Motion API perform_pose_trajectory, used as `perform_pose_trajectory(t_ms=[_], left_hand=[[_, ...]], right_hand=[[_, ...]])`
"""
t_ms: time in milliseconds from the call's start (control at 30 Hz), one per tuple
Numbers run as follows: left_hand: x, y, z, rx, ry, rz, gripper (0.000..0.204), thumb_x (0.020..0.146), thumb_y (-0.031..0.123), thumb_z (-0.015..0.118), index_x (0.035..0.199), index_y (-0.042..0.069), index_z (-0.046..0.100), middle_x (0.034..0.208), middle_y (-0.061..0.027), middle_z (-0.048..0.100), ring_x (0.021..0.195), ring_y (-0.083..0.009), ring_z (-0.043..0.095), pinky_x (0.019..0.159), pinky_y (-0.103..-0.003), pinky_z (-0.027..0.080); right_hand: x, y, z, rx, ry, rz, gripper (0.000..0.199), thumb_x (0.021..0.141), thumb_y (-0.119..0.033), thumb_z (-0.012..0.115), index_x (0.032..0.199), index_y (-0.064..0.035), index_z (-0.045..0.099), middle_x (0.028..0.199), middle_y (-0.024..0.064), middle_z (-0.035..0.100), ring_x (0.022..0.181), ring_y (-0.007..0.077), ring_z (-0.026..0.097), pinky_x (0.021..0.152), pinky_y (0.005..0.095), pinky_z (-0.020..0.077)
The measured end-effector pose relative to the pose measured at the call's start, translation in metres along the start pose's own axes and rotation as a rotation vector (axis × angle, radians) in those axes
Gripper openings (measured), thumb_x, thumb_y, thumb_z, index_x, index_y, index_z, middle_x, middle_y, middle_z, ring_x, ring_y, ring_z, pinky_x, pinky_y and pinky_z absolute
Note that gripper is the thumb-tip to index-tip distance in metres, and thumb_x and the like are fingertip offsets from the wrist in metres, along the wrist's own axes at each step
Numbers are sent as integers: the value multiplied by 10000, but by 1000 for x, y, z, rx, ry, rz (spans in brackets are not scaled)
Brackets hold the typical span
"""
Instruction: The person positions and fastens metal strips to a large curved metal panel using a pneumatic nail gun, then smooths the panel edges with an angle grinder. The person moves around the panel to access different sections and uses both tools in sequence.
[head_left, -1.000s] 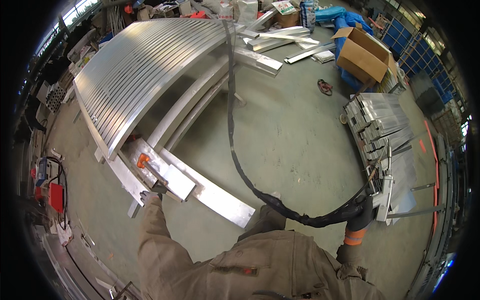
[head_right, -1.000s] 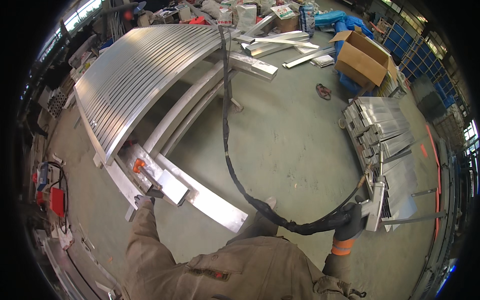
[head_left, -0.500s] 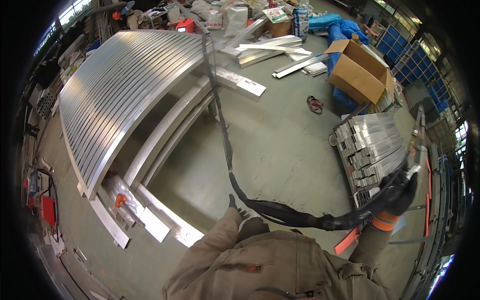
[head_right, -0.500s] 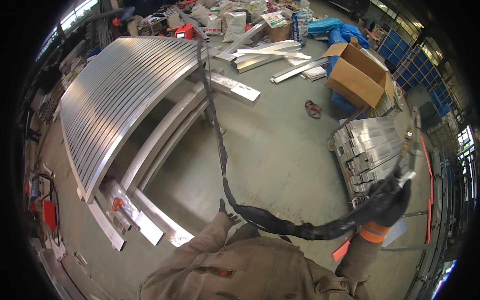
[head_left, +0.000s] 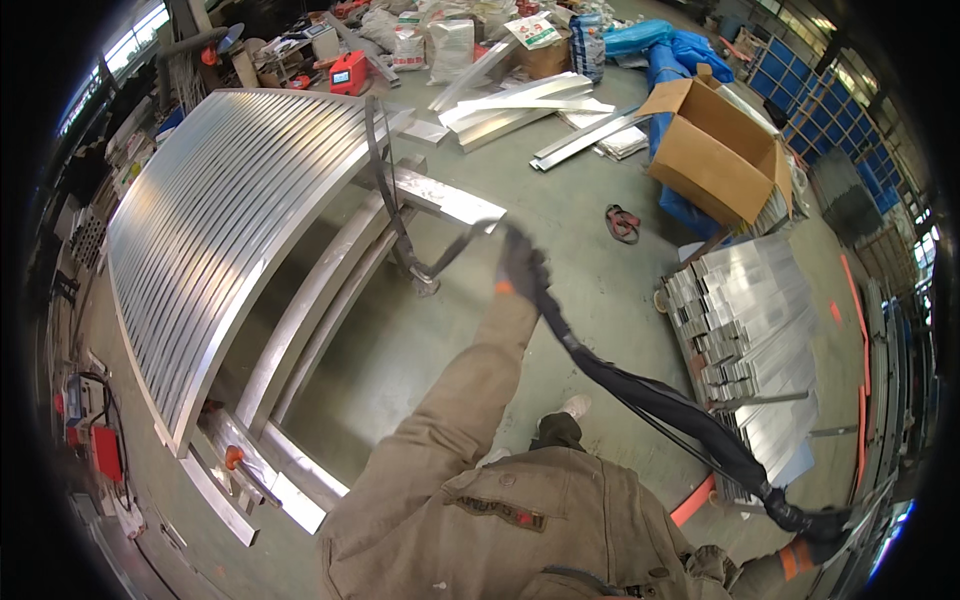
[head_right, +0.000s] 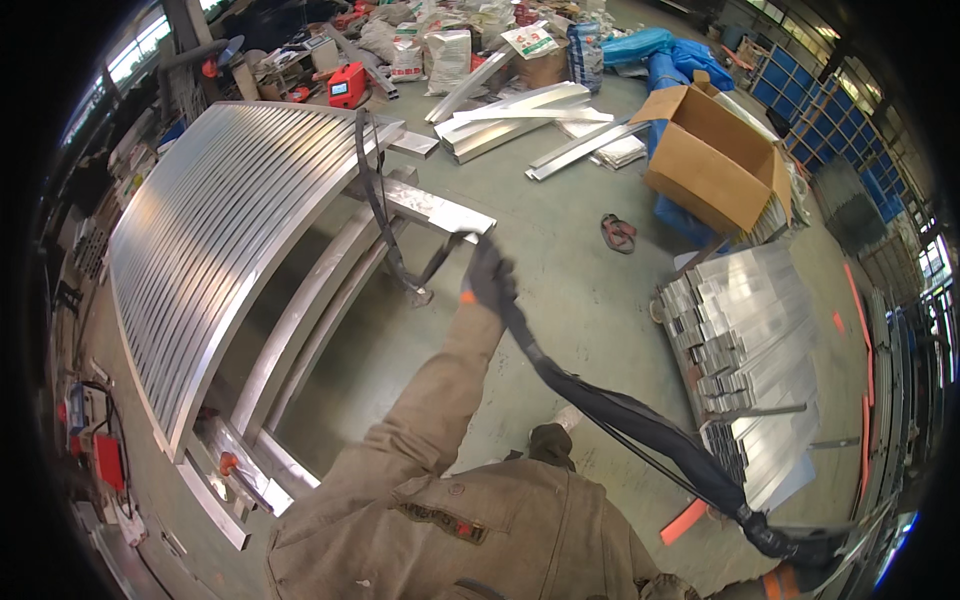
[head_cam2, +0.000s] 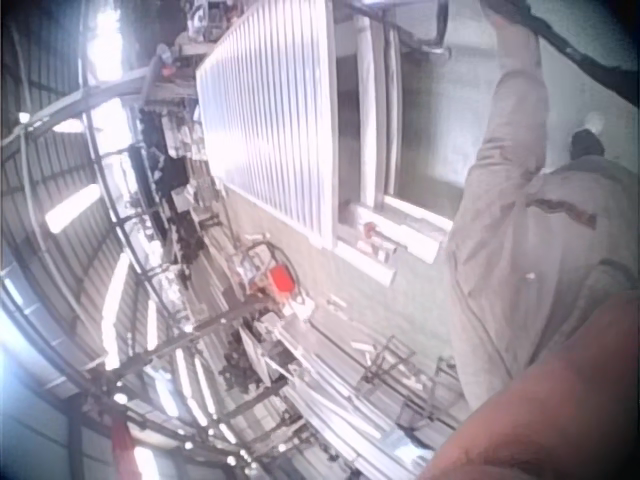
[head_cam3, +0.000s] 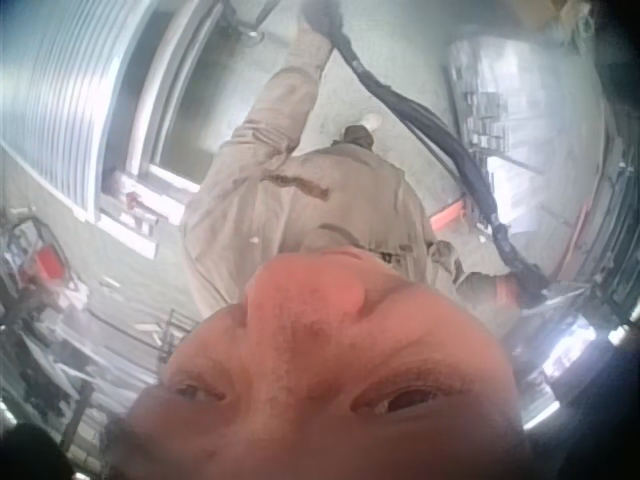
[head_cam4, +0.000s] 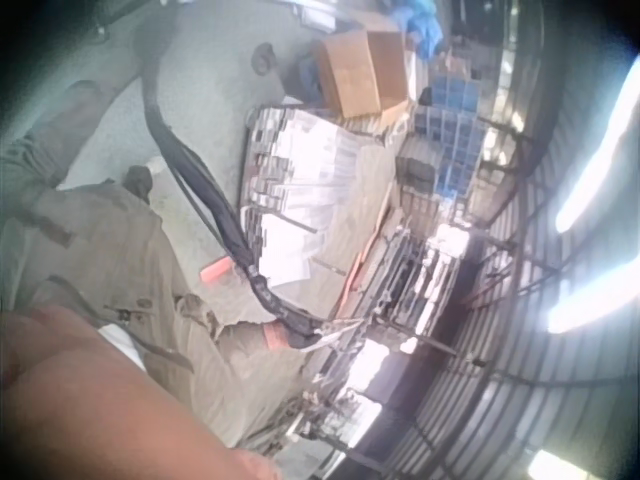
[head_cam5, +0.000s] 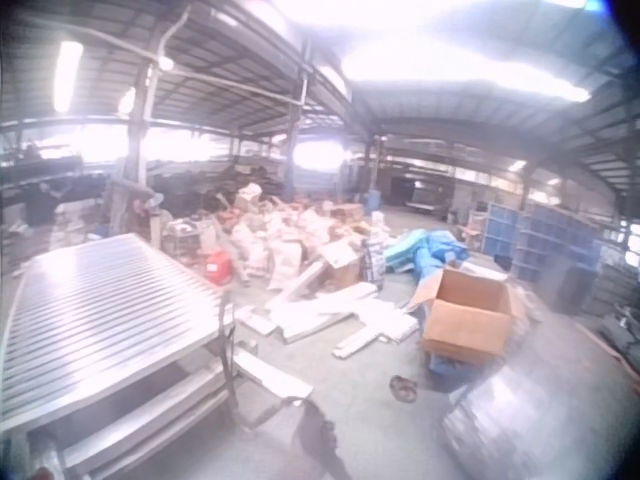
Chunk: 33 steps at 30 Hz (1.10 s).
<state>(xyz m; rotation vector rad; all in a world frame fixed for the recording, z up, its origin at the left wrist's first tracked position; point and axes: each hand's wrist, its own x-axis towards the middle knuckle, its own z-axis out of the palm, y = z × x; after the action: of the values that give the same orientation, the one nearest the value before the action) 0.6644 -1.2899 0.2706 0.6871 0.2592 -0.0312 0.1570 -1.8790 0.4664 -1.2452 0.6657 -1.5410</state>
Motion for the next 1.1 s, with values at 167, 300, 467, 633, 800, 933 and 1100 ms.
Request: perform_pose_trajectory(t_ms=[167, 300, 467, 633, 800, 933, 1100], left_hand=[[22, 25, 179, 335, -674, -73, 305, 1022, 340, 685, 1176, 79, 645, 874, -69, 665, 525, -120, 553, 445, -290, 430], [43, -21, 282, 550, -1140, -158, 467, 1028, 291, 705, 1470, 174, 612, 816, -9, 645, 530, -91, 568, 462, -266, 456], [91, -92, 333, 683, -1330, -193, 612, 957, 252, 651, 1531, 109, 496, 778, -25, 619, 573, -117, 584, 532, -313, 489], [176, -163, 264, 720, -1025, -160, 618, 940, 326, 662, 1472, 58, 496, 815, -78, 671, 617, -193, 645, 588, -358, 539], [275, -243, 145, 1890, -1174, -146, 939, 852, 618, 763, 1533, 22, 511, 1108, -227, 750, 1080, -422, 709, 941, -505, 558], [366, -233, 60, 1705, -927, -156, 896, 878, 684, 731, 1478, 32, 596, 1309, -186, 738, 1192, -371, 700, 1015, -462, 549], [530, -87, -74, 1399, -83, -107, 723, 970, 564, 708, 1465, 48, 607, 1284, -169, 754, 1146, -279, 723, 1018, -405, 554]], right_hand=[[37, 81, 13, -151, 55, -112, 571, 1142, -259, 468, 1634, 14, 374, 1398, 165, 643, 1229, 248, 635, 1136, 377, 459], [87, 154, 41, -198, -19, -131, 564, 1133, -254, 485, 1621, 14, 395, 1436, 170, 631, 1263, 265, 632, 1157, 397, 460], [159, 240, 79, -285, -243, -197, 555, 1122, -249, 506, 1604, 12, 422, 1484, 177, 617, 1305, 286, 628, 1183, 423, 460], [166, 247, 226, 65, -581, 18, 470, 1089, -125, 580, 1537, 3, 521, 1330, 155, 697, 1088, 250, 705, 952, 365, 589], [96, 223, 432, -634, -600, -161, 421, 1148, -290, 532, 1411, 32, 600, 1055, 70, 657, 839, 163, 589, 811, 295, 500], [50, 248, 582, -508, -573, -161, 349, 1114, -363, 616, 1084, -22, 684, 833, -12, 600, 750, 109, 529, 683, 279, 442], [-26, 320, 772, -260, -602, 150, 324, 1107, -357, 610, 1038, -53, 697, 860, -17, 590, 732, 91, 556, 684, 296, 482]])
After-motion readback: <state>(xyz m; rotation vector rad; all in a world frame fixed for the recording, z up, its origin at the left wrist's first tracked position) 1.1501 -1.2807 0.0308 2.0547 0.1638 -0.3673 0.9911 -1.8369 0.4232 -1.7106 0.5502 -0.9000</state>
